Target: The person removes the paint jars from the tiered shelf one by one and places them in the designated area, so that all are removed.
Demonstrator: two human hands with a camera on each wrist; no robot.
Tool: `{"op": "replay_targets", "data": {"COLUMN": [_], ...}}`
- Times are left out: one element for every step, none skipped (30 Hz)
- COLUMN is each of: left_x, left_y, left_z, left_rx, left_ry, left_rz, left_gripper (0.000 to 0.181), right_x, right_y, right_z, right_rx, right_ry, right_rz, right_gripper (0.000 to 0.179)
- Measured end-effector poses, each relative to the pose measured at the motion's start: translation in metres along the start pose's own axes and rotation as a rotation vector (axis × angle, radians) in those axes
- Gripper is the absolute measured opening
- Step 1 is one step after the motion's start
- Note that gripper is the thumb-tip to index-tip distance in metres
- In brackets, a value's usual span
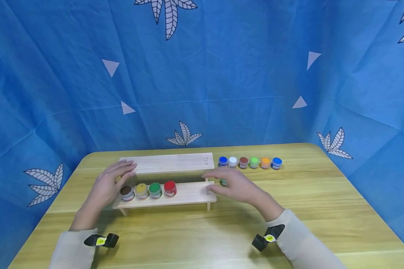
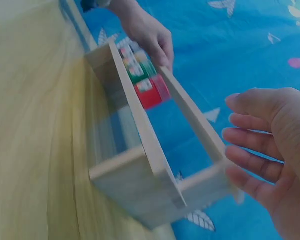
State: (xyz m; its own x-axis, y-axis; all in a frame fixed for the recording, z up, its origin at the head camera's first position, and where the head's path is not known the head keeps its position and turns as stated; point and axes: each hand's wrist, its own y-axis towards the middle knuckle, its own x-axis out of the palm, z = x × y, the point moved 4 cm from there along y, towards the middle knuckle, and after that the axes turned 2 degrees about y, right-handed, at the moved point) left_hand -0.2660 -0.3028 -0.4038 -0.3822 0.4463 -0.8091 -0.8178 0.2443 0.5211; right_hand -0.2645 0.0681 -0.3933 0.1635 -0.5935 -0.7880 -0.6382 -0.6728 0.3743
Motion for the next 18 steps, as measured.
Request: {"op": "replay_targets", "data": {"left_x": [0.0, 0.0, 0.0, 0.0, 0.0, 0.0, 0.0, 0.0, 0.0, -0.001, -0.001, -0.001, -0.001, -0.001, -0.001, -0.001, -0.001, 0.0], "left_y": [0.0, 0.0, 0.0, 0.0, 0.001, 0.001, 0.001, 0.001, 0.001, 0.001, 0.001, 0.001, 0.001, 0.001, 0.001, 0.001, 0.001, 0.001], "left_z": [0.0, 0.0, 0.0, 0.001, 0.001, 0.001, 0.001, 0.002, 0.002, 0.002, 0.002, 0.002, 0.002, 0.002, 0.002, 0.002, 0.002, 0.002], "left_rx": [-0.001, -0.002, -0.003, -0.001, -0.002, -0.001, -0.003, -0.001, 0.0, 0.001, 0.0, 0.001, 0.001, 0.002, 0.002, 0.002, 0.002, 0.004], "left_ry": [0.0, 0.0, 0.0, 0.003, 0.004, 0.004, 0.001, 0.0, 0.0, 0.0, -0.003, -0.005, -0.005, -0.004, -0.003, -0.002, -0.001, 0.003], "left_rz": [-0.002, -0.003, -0.005, -0.004, -0.005, -0.006, -0.008, -0.008, -0.008, -0.007, -0.008, -0.009, -0.009, -0.008, -0.008, -0.008, -0.007, -0.005], "left_gripper": [0.033, 0.033, 0.033, 0.033, 0.033, 0.033, 0.033, 0.033, 0.032, 0.032, 0.033, 0.032, 0.033, 0.032, 0.032, 0.032, 0.032, 0.032], "right_x": [0.002, 0.003, 0.005, 0.007, 0.009, 0.011, 0.013, 0.015, 0.017, 0.019, 0.021, 0.024, 0.026, 0.028, 0.031, 0.033, 0.036, 0.038], "right_y": [0.002, 0.005, 0.007, 0.009, 0.012, 0.014, 0.017, 0.019, 0.022, 0.024, 0.026, 0.029, 0.031, 0.033, 0.035, 0.036, 0.038, 0.04], "right_z": [-0.003, -0.007, -0.009, -0.012, -0.014, -0.016, -0.018, -0.02, -0.021, -0.022, -0.023, -0.024, -0.025, -0.026, -0.026, -0.028, -0.029, -0.03], "right_rx": [-0.005, -0.009, -0.008, -0.007, -0.007, -0.006, -0.006, -0.005, 0.0, 0.005, 0.007, 0.013, 0.019, 0.024, 0.026, 0.027, 0.027, 0.027], "right_ry": [-0.003, -0.009, -0.016, -0.019, -0.022, -0.02, -0.022, -0.02, -0.019, -0.018, -0.017, -0.018, -0.018, -0.018, -0.023, -0.025, -0.028, -0.033], "right_rz": [-0.005, -0.01, -0.017, -0.024, -0.03, -0.036, -0.04, -0.044, -0.049, -0.055, -0.06, -0.067, -0.075, -0.082, -0.089, -0.097, -0.105, -0.112], "right_gripper": [0.034, 0.035, 0.035, 0.035, 0.036, 0.036, 0.036, 0.037, 0.037, 0.037, 0.038, 0.038, 0.038, 0.039, 0.039, 0.039, 0.039, 0.039]}}
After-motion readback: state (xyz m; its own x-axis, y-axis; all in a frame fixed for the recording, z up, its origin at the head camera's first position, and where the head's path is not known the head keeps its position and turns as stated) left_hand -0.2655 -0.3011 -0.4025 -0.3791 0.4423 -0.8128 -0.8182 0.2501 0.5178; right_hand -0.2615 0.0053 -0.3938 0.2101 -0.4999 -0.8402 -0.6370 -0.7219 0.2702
